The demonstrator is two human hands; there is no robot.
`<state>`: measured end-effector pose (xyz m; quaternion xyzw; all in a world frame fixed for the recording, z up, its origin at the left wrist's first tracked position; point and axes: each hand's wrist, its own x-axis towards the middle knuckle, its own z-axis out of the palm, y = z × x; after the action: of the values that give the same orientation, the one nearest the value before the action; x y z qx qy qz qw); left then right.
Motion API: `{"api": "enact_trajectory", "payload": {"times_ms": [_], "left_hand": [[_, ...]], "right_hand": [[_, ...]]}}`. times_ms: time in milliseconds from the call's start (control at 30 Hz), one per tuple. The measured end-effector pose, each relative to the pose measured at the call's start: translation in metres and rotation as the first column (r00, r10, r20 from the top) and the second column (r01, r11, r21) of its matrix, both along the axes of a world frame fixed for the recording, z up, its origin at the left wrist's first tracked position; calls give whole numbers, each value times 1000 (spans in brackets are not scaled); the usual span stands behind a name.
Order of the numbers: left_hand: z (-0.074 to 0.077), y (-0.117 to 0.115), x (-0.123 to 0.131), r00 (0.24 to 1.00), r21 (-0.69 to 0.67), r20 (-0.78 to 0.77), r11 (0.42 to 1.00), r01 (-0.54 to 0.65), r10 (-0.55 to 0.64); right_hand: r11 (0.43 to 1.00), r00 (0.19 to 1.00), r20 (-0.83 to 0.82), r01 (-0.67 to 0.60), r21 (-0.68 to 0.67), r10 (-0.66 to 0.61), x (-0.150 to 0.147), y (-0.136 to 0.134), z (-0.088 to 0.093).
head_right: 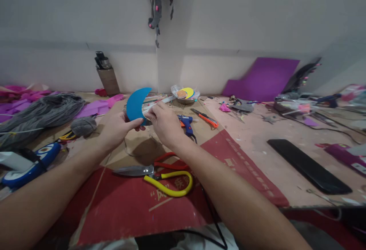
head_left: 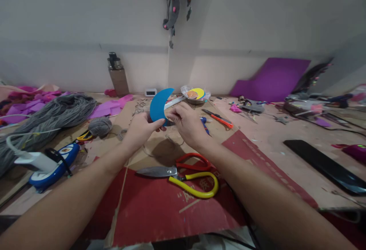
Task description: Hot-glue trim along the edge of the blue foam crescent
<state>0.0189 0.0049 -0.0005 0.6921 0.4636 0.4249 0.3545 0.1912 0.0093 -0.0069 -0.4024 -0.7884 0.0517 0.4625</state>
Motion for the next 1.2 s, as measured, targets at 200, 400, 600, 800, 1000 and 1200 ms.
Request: {"api": "enact_trajectory", "payload": {"times_ms": [200,400,600,800,1000,1200], "left_hand": [[-3,4,-1,995,-11,44,996,91,-91],[-8,8,-2,985,17,97,989,144,-145],[-13,11,-4,970,24,136,979,201,-202],[-12,13,-4,940,28,173,955,294,-294],[4,4,0,788,-272,598,888,371,-147],[10,3,-4,859,-479,512,821,311,-27]], "right_hand": [[999,1000,-4,-6,-32,5,2,0,-1],[982,992,-123,-56,-180,34,5,1,-1],[914,971,-188,-206,-350,147,10,-5,1],[861,956,-201,-280,-424,211,8,-13,4],[965,991,-111,-103,-242,78,14,-11,0],[981,994,-62,-102,-164,93,12,-12,-1]]}}
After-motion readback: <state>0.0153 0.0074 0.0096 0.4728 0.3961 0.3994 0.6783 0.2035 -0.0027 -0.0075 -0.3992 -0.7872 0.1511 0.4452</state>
